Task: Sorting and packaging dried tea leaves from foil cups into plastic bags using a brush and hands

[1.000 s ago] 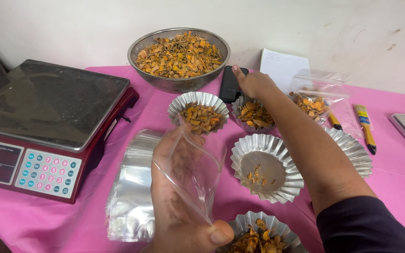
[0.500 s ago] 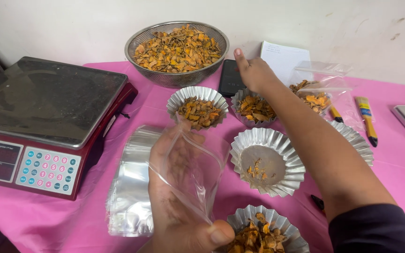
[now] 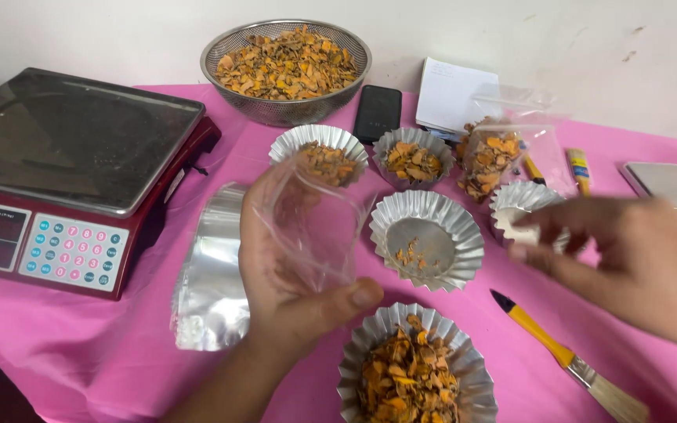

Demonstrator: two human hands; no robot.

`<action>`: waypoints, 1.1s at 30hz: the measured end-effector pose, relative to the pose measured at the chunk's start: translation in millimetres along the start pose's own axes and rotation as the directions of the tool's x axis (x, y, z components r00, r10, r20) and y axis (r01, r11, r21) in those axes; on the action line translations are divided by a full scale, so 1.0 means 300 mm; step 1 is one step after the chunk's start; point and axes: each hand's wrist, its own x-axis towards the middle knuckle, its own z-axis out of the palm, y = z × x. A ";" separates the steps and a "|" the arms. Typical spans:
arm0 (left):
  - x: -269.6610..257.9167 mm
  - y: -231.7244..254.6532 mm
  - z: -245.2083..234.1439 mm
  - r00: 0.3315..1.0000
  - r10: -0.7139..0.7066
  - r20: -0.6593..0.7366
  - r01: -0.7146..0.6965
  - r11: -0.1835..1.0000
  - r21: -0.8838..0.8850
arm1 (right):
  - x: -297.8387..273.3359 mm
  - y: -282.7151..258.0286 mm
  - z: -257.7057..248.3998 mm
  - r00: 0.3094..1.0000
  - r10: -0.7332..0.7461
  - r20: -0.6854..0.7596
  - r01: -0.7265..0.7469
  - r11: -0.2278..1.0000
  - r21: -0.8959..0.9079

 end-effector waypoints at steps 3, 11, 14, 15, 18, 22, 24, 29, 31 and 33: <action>0.000 -0.016 -0.006 0.999 0.029 0.013 -0.030 0.998 0.051 | -0.063 0.040 0.039 0.936 0.226 0.271 -0.164 0.958 -0.234; -0.014 -0.082 -0.032 0.985 0.123 0.122 -0.145 0.971 0.190 | -0.167 0.117 0.135 0.924 0.233 0.303 -0.179 0.964 -0.196; 0.009 -0.073 -0.021 0.986 0.093 0.137 -0.116 0.979 0.170 | -0.154 0.092 0.134 0.930 0.187 0.317 -0.164 0.981 -0.099; 0.008 -0.076 -0.024 0.987 0.109 0.119 -0.136 0.956 0.258 | -0.134 0.074 0.123 0.950 0.123 0.288 -0.118 0.992 -0.037; 0.014 -0.083 -0.030 0.981 0.163 0.107 -0.190 0.923 0.334 | 0.005 -0.043 0.080 0.984 -0.005 0.176 -0.014 0.994 0.109; 0.035 -0.067 -0.038 0.983 0.180 0.043 -0.182 0.904 0.388 | 0.383 -0.162 0.137 0.995 -0.101 -0.010 0.102 0.991 0.082; 0.032 -0.062 -0.032 0.978 0.206 0.025 -0.201 0.913 0.356 | 0.533 -0.227 0.167 0.999 -0.008 0.051 0.003 0.995 0.097; 0.031 0.013 0.008 0.961 0.241 -0.134 -0.191 0.933 0.304 | 1.019 -0.103 0.438 0.994 -0.112 -0.015 0.112 0.994 -0.015; 0.020 0.043 0.019 0.974 0.109 -0.198 -0.058 0.967 0.248 | 1.089 -0.090 0.490 0.986 -0.037 0.163 0.064 0.985 -0.162; 0.022 0.051 0.019 0.974 0.100 -0.203 -0.037 0.955 0.295 | 1.130 -0.098 0.503 0.986 0.004 0.167 0.024 0.986 -0.165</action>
